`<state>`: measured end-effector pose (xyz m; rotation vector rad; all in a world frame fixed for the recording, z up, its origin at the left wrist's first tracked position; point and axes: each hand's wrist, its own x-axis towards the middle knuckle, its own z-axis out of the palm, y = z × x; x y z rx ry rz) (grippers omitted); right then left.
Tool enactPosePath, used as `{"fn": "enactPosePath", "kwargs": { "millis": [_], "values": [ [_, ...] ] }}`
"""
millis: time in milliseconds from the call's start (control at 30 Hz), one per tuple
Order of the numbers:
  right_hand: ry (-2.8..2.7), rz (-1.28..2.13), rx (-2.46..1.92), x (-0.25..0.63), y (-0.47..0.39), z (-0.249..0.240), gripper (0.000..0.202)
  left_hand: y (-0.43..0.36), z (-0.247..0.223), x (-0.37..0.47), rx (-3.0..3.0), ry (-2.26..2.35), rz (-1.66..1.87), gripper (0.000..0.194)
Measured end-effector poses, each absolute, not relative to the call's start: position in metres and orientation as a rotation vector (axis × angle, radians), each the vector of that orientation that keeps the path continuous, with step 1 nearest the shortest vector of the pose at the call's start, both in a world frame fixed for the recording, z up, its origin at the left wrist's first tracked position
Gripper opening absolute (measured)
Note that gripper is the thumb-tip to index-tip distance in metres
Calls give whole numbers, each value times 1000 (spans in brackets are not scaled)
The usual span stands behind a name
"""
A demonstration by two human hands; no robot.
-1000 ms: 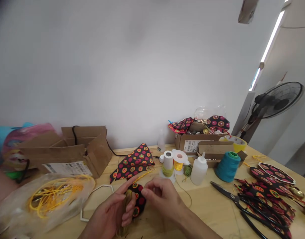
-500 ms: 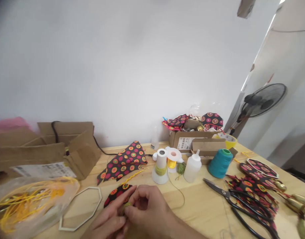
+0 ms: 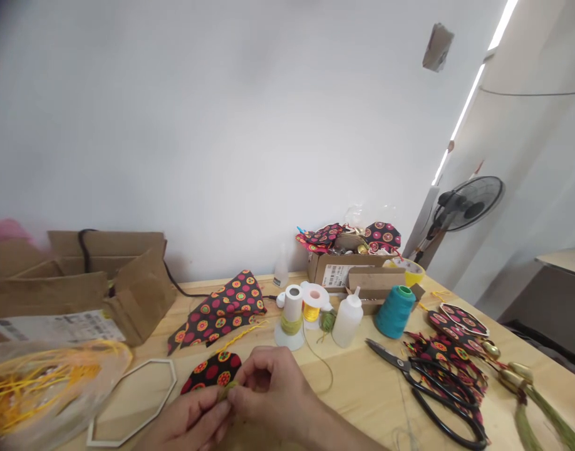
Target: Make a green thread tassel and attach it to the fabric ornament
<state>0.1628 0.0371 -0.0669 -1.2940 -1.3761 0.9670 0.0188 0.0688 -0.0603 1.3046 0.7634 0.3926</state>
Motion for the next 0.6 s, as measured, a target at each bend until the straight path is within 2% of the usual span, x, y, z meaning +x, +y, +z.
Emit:
{"fn": "enactPosePath", "kwargs": {
  "millis": [167,400,500,600],
  "values": [
    [-1387,999,-1261,166,37,-65,6,68,-65,19,1245,725,414,37],
    [-1373,1108,-1217,166,38,-62,20,69,-66,16,1286,706,415,39],
    [-1430,969,-1224,172,39,-60,32,70,-69,15,1244,701,425,37],
    [-1515,648,-1227,184,40,-57,46,71,-71,15,1148,683,432,36]
  ]
}}
